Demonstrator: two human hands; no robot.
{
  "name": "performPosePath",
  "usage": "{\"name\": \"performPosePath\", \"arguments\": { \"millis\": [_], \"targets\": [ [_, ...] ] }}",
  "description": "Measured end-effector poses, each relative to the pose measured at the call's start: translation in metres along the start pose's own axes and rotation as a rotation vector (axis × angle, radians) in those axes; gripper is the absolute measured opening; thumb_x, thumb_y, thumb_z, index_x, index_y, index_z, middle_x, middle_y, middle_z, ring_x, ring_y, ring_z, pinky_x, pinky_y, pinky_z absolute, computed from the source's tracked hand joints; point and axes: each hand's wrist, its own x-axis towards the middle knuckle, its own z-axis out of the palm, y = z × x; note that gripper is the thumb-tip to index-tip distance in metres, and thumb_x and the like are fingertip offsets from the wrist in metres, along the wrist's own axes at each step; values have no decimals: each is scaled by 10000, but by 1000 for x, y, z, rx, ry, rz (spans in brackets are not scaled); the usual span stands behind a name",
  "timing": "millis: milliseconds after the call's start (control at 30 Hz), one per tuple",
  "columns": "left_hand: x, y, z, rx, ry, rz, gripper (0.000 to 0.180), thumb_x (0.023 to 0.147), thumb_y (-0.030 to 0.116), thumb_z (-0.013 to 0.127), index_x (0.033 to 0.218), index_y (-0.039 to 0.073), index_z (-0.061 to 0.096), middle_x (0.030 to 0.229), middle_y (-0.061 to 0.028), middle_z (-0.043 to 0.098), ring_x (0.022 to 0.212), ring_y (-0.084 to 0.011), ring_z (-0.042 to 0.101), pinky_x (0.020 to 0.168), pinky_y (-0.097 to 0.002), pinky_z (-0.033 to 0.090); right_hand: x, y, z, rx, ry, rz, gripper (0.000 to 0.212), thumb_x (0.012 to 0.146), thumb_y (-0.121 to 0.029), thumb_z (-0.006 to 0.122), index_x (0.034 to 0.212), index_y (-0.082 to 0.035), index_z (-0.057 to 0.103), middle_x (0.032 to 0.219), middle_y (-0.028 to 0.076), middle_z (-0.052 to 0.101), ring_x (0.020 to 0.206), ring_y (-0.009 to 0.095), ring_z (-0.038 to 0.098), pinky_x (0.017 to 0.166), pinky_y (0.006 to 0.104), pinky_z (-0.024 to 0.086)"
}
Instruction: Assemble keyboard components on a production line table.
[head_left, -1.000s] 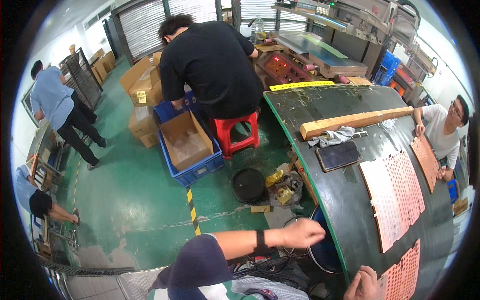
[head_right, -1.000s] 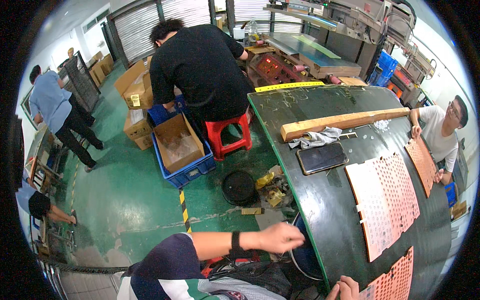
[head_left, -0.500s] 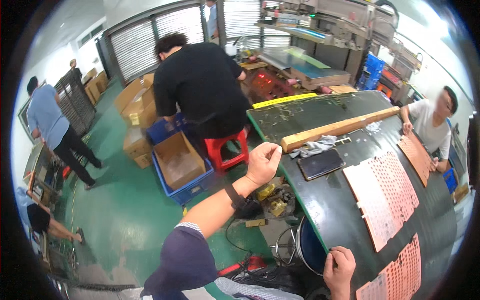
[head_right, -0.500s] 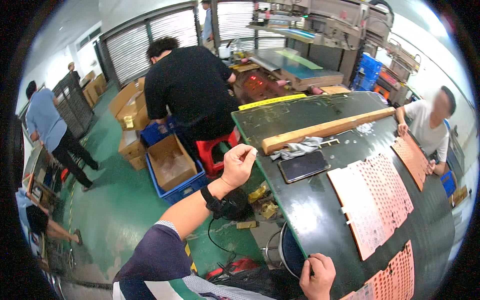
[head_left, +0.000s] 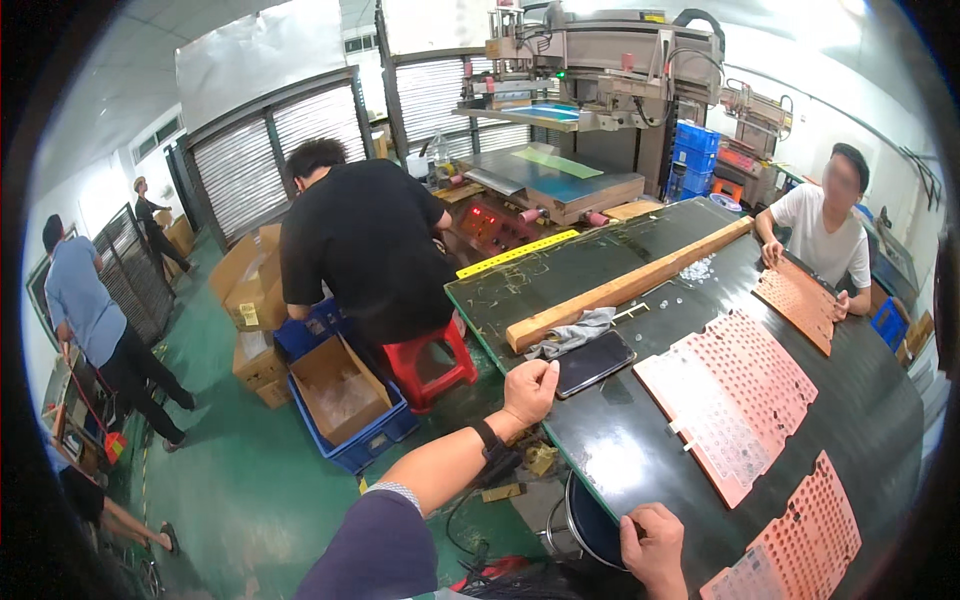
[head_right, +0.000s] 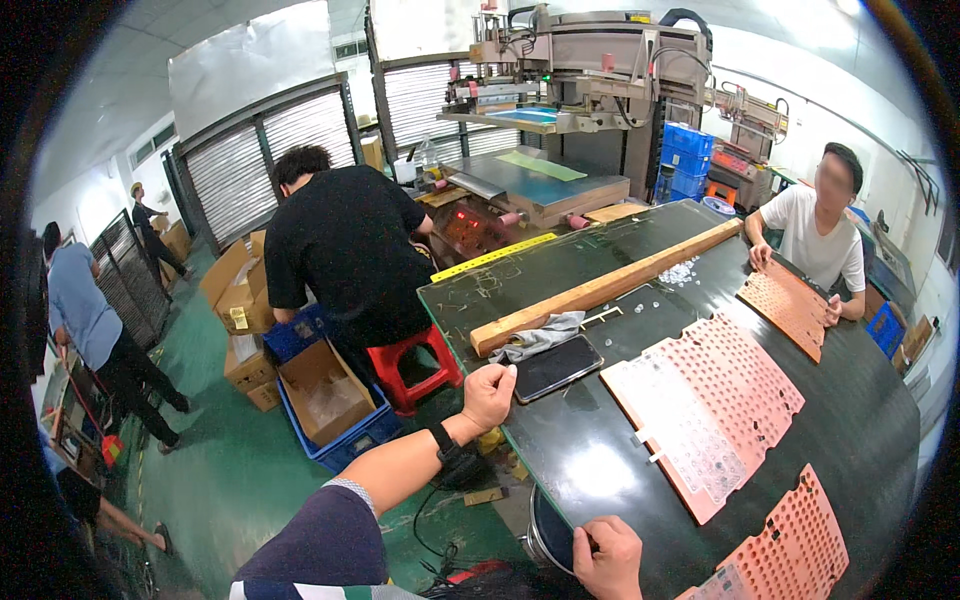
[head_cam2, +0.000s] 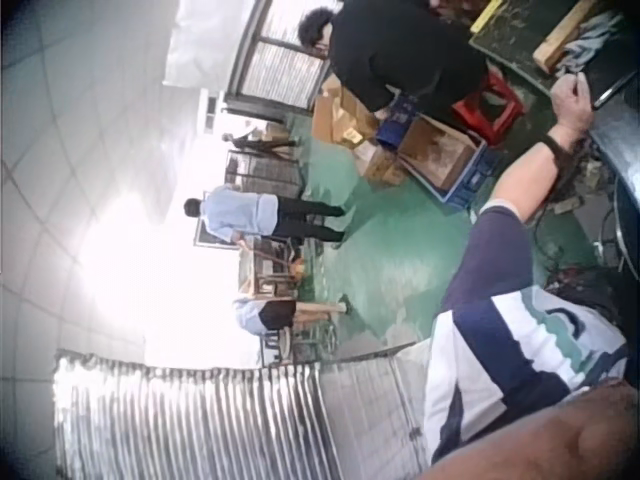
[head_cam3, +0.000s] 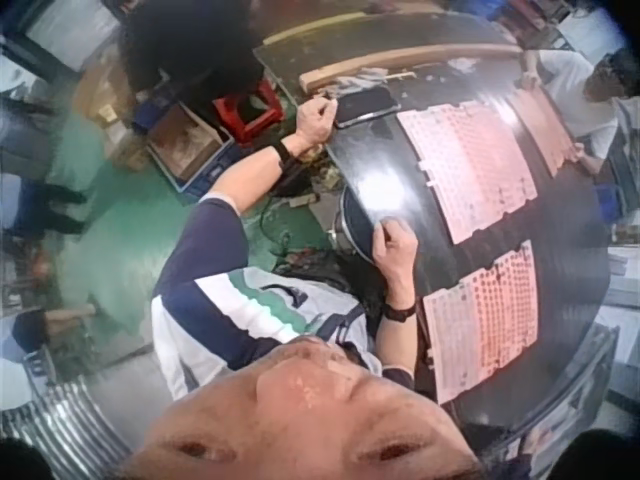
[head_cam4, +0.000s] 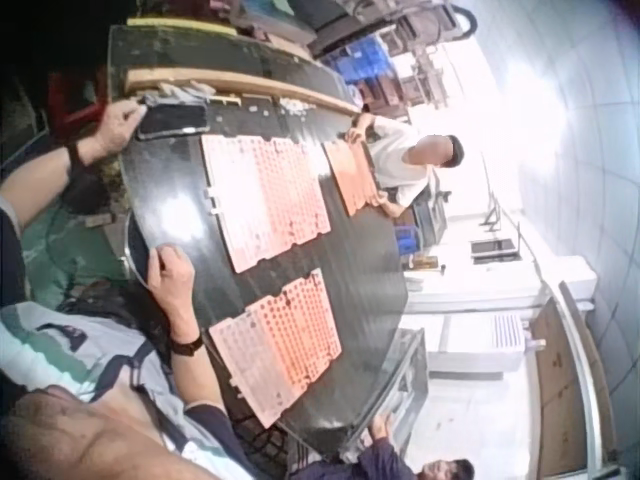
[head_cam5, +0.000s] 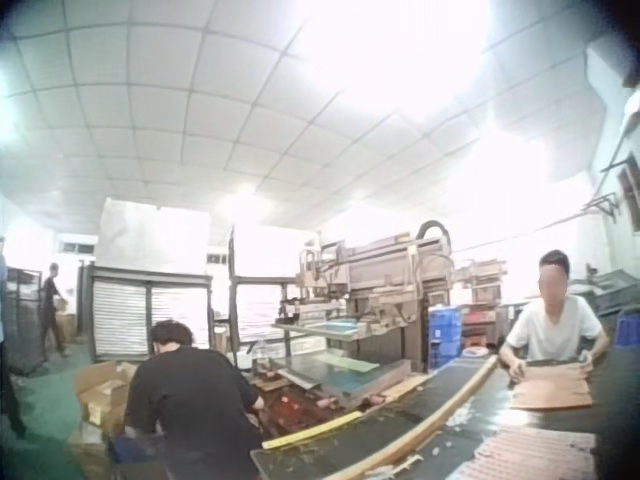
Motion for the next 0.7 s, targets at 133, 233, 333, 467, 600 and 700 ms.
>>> {"name": "performPosePath", "arguments": {
  "millis": [133, 233, 333, 467, 600, 700],
  "targets": [
    [2, 4, 0, 108, -60, -15, 370, 900, 236, 555, 597, 30, 500, 592, -173, 499, 560, -340, 529, 528, -406, 404, 2, -1, 0, 16, 7, -64, 69, 719, -19, 660, 686, -1, 603, 681, 128, 595, 600, 277, 581, 565, 342, 456],
    [3, 6, 6, 147, -47, -48, 379, 901, 269, 549, 605, 36, 509, 613, -176, 526, 594, -353, 552, 548, -422, 420, 1, -3, -1, 28, -14, -11, 70, 721, -9, 651, 683, 2, 593, 671, 133, 581, 592, 290, 565, 559, 355, 444],
    [6, 7, 9, 176, -33, -56, 383, 905, 285, 537, 609, 41, 524, 622, -171, 547, 617, -352, 573, 564, -425, 439, 3, 3, 0, -17, -6, -53, 74, 724, -1, 639, 681, 8, 579, 657, 134, 565, 579, 288, 548, 551, 365, 428],
    [7, 14, 2, 235, -12, -83, 377, 899, 298, 538, 615, 51, 546, 637, -163, 569, 637, -344, 587, 579, -427, 454, 1, 8, 3, 34, -2, -52, 85, 736, -8, 624, 680, 17, 565, 663, 145, 554, 582, 292, 539, 550, 365, 417],
    [6, 6, 6, 253, -28, -98, 375, 890, 321, 540, 618, 66, 576, 659, -145, 595, 662, -337, 599, 597, -426, 469, 3, -2, 4, -26, -4, -17, 93, 742, -12, 614, 679, 22, 555, 672, 155, 546, 592, 301, 538, 560, 367, 413],
    [7, 7, 13, 211, -33, -92, 394, 896, 338, 526, 619, 61, 568, 669, -153, 592, 673, -349, 594, 600, -440, 463, 1, 4, 5, -11, 59, -104, 109, 743, -20, 611, 669, 23, 544, 651, 152, 526, 580, 303, 524, 557, 376, 402]
  ]
}}
